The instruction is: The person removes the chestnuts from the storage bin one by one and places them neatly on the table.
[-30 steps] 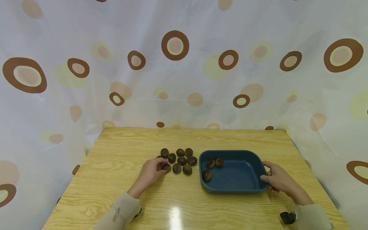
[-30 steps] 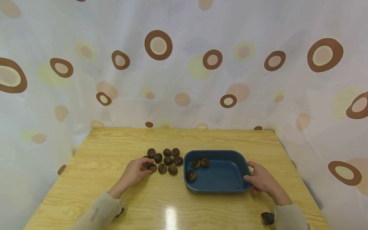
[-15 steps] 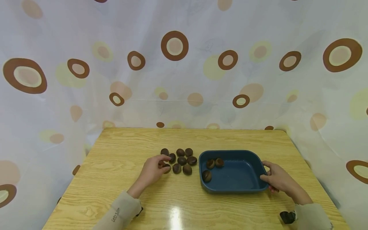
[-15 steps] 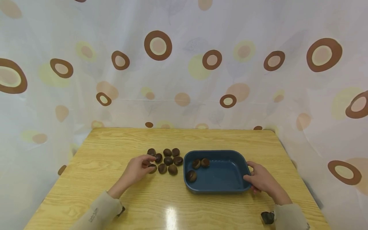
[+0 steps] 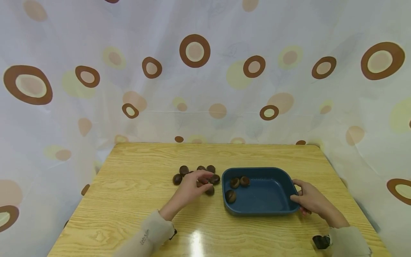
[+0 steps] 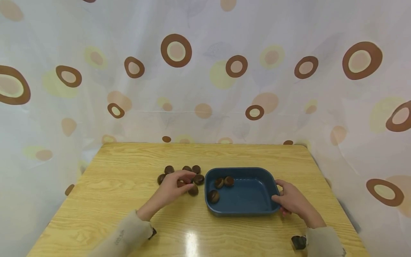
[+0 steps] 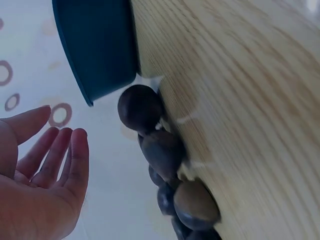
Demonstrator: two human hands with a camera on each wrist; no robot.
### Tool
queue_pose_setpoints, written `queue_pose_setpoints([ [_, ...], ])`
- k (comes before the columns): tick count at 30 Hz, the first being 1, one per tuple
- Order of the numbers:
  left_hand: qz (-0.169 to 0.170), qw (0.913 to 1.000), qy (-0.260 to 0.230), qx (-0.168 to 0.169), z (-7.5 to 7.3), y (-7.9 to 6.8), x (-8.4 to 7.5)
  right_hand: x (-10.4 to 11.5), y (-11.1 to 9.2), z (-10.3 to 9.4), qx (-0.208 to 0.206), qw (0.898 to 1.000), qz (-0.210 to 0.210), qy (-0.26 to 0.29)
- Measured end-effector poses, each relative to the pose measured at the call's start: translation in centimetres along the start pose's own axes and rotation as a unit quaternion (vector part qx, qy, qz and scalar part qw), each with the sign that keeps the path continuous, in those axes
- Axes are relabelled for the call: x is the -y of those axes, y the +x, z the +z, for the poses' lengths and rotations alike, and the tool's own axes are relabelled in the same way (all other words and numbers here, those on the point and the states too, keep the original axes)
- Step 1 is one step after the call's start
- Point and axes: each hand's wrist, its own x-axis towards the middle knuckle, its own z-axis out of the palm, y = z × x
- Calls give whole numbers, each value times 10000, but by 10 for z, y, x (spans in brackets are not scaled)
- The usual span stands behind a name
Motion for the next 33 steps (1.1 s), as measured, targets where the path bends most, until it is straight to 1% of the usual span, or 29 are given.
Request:
queue_pose_setpoints([
  [5,228,9996,-28,170,11,7,-10,0,1,-10,57,9990,-294,-339],
  [8,261,9993,-79,245,14,9,-13,3,7,-17,-189,9961,-525,-686],
  [12,296,9991,-130,263,18,12,-15,10,23,-23,-680,9877,-955,-1032],
  [14,298,9990,-194,276,21,13,-16,12,30,-25,-784,9831,-1168,-1168],
  [16,304,9988,-248,293,25,15,-18,13,35,-25,-772,9809,-1280,-1244],
  [21,271,9979,-443,391,36,20,-23,11,39,-25,-749,9778,-1338,-1431],
  [24,242,9973,-537,446,44,25,-26,10,37,-24,-720,9790,-1234,-1456],
  [28,199,9969,-567,501,53,28,-29,7,32,-25,-553,9842,-979,-1365],
  [29,199,9968,-566,519,56,28,-29,6,31,-25,-553,9839,-945,-1412],
  [30,211,9967,-565,544,58,29,-30,6,30,-24,-595,9827,-922,-1493],
  [31,236,9964,-576,570,60,30,-30,6,29,-24,-666,9792,-969,-1652],
  [33,260,9961,-573,622,64,31,-31,7,28,-23,-843,9685,-1172,-2030],
])
